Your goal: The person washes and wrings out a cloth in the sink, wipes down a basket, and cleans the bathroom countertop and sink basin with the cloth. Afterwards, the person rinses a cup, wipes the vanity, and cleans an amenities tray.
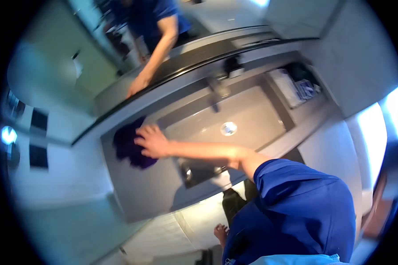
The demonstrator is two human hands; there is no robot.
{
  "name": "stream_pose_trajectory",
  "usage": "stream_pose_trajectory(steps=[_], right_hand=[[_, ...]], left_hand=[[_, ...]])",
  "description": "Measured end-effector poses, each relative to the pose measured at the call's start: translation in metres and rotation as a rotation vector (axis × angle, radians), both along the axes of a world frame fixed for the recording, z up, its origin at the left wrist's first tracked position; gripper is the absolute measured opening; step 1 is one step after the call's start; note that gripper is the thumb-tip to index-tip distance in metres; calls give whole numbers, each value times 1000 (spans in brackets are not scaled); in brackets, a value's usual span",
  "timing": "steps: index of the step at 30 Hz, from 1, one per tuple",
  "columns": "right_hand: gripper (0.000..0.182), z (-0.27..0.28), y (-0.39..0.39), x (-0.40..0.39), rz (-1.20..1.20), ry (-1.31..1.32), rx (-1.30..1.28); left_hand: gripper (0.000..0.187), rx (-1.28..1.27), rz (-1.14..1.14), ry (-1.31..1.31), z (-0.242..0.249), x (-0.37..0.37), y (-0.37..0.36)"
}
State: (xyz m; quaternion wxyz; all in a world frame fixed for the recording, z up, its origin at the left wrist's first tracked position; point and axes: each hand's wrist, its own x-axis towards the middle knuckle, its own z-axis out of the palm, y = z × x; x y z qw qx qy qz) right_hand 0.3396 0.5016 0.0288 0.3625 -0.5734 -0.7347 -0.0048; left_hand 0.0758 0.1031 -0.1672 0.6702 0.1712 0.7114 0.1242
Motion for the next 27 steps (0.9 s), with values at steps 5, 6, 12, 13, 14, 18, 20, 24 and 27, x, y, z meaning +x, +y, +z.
stream_pose_trajectory(steps=[5, 6, 12, 13, 14, 18, 20, 24, 27], right_hand=[[29, -38, -157, 142, -550, 359, 122], [28, -29, -194, 177, -717, 367, 29], [56, -18, -336, 397, -1571, 483, 66], [62, -10, -344, 425, -1651, 429, 55], [71, -1, -347, 450, -1686, 459, 39], [97, -11, -343, 529, -1771, 432, -23], [96, -14, -334, 545, -1756, 430, -36], [89, -33, -332, 564, -1575, 524, 109], [81, -29, -341, 548, -1464, 382, 206]], left_hand=[[20, -85, -300, -40, -1, 31, 26], [19, -83, -352, -41, 3, 39, 35], [16, -19, -626, -15, 25, 109, 85], [16, -9, -661, -12, 29, 122, 90], [15, 7, -697, -6, 34, 135, 96], [14, 29, -790, 33, 52, 186, 108], [13, 44, -819, 42, 58, 206, 109], [12, 63, -863, 60, 73, 236, 105], [11, 71, -888, 59, 80, 248, 101]])
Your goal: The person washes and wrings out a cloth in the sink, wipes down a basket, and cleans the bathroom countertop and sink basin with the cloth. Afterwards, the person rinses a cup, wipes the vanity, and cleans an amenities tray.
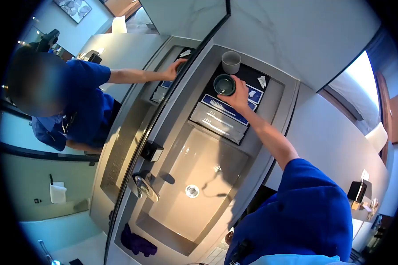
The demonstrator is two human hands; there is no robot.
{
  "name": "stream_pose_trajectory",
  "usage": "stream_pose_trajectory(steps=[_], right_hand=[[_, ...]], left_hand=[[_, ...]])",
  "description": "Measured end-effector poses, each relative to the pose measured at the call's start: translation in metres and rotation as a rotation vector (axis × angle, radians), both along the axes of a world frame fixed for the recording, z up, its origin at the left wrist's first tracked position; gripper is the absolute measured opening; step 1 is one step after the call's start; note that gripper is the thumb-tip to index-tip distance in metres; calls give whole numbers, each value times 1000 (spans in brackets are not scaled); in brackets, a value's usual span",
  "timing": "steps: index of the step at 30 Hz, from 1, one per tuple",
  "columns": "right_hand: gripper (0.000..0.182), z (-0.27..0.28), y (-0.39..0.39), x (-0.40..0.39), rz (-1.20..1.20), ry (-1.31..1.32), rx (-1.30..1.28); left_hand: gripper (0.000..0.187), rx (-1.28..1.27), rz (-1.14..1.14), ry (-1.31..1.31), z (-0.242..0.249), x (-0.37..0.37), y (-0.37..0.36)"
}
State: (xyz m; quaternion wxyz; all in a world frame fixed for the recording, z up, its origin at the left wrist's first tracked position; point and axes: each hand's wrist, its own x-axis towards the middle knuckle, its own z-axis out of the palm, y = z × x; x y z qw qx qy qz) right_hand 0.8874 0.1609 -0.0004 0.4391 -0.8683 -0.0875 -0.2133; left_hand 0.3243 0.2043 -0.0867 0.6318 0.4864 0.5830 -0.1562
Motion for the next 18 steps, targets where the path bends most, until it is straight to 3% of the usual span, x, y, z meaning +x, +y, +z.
stream_pose_trajectory(steps=[2, 10, 13, 15, 17, 18], right_hand=[[77, 3, -3, -18, 121, -138, 2], [81, 28, 22, -100, 434, -39, 56], [81, 27, 30, -139, 639, 174, 65], [79, 19, 44, -162, 773, 148, -60], [78, -3, 61, -194, 857, 220, -66], [78, -11, 69, -204, 903, 214, -62]], left_hand=[[11, 7, -25, -7, 7, 3, -4], [12, 76, -267, -50, 74, 0, -12], [13, 88, -555, 49, 128, 7, 3], [13, 117, -820, 105, 164, 12, 25], [24, 245, -453, -303, 142, -14, 43], [25, 116, -57, -438, 144, 4, 59]])
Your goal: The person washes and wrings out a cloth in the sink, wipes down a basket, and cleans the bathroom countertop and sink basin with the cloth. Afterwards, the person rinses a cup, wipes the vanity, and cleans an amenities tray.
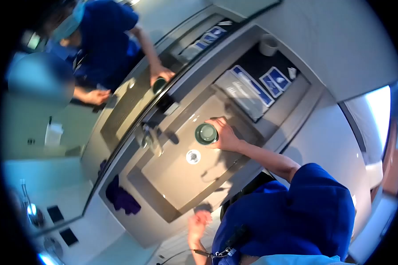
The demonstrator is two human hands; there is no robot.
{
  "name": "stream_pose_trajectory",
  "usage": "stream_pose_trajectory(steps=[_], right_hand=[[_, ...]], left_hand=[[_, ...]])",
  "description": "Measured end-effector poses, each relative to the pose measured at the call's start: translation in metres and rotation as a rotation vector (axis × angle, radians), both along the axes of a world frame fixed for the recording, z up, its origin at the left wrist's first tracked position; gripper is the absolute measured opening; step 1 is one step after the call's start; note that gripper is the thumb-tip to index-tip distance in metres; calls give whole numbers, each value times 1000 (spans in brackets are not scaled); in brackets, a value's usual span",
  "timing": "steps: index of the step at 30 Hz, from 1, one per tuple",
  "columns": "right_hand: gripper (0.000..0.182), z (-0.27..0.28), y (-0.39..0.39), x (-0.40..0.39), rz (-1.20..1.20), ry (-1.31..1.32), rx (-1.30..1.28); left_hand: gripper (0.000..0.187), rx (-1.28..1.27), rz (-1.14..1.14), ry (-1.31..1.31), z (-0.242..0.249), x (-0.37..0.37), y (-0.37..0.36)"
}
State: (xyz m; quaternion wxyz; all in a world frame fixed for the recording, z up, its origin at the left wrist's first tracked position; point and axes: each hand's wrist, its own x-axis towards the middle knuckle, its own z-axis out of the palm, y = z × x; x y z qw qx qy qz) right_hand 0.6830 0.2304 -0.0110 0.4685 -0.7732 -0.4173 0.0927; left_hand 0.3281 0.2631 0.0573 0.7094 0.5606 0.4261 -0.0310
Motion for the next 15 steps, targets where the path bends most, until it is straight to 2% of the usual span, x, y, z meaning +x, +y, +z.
stream_pose_trajectory(steps=[1, 2, 3, 4, 7, 10, 12, 15], right_hand=[[78, -8, 10, -13, 34, 25, 34], [77, -17, 19, -27, 73, 53, 65], [76, -27, 29, -36, 124, 46, 117], [78, -35, 39, -46, 155, 27, 97], [80, -37, 67, -67, 233, 57, 32], [82, -37, 87, -72, 264, 99, -71], [85, -39, 96, -76, 258, 101, -77], [86, -36, 107, -77, 242, 96, -78]], left_hand=[[29, 189, 55, 87, 5, 20, 18], [32, 186, 150, -82, 30, 56, 39], [34, 281, 292, -94, 28, 74, 57], [32, 291, 466, -142, 18, 87, 76], [33, 212, 713, -380, 10, 130, 131], [38, 125, 784, -370, 23, 163, 159], [44, 104, 675, -339, 32, 173, 171], [33, 83, 618, -394, 37, 192, 181]])
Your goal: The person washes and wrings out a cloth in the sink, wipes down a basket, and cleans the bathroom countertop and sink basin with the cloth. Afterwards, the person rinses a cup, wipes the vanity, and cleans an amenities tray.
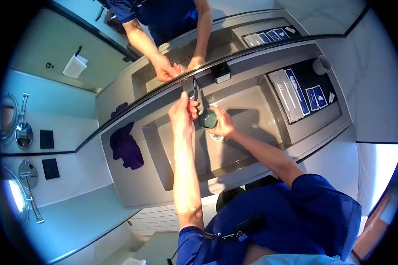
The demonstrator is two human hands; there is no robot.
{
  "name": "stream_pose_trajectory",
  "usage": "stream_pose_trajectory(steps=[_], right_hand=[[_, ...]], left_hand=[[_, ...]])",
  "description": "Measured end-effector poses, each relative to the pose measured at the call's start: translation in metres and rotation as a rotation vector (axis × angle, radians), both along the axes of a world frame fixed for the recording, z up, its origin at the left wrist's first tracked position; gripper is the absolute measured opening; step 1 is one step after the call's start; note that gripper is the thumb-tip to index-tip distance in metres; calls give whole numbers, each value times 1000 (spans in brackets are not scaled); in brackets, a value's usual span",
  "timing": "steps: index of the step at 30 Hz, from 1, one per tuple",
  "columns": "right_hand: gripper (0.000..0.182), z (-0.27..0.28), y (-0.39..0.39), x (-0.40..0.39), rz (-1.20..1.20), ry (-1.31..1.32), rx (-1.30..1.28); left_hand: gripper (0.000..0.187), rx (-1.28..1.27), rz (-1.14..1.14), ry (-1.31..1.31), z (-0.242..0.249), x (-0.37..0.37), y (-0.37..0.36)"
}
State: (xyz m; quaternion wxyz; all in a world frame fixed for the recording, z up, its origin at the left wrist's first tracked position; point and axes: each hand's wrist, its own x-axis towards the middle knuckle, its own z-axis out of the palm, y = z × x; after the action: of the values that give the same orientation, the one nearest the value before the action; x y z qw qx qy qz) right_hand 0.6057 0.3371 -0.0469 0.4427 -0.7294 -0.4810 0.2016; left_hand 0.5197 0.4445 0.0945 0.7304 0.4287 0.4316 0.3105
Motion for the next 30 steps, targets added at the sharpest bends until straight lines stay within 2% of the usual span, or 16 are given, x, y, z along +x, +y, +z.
stream_pose_trajectory(steps=[6, 20, 26, 30], right_hand=[[86, -2, 6, -2, 10, -7, -31], [82, -16, 4, -3, 86, 32, -28], [81, -19, 5, -3, 91, 41, -35], [86, -28, 9, -3, 96, 78, -45]], left_hand=[[21, -88, 82, -97, -1, 12, 13], [24, -82, 72, -60, 6, 11, 11], [28, 157, 112, 142, 9, 14, 10], [32, 215, 126, 201, 2, 11, 13]])
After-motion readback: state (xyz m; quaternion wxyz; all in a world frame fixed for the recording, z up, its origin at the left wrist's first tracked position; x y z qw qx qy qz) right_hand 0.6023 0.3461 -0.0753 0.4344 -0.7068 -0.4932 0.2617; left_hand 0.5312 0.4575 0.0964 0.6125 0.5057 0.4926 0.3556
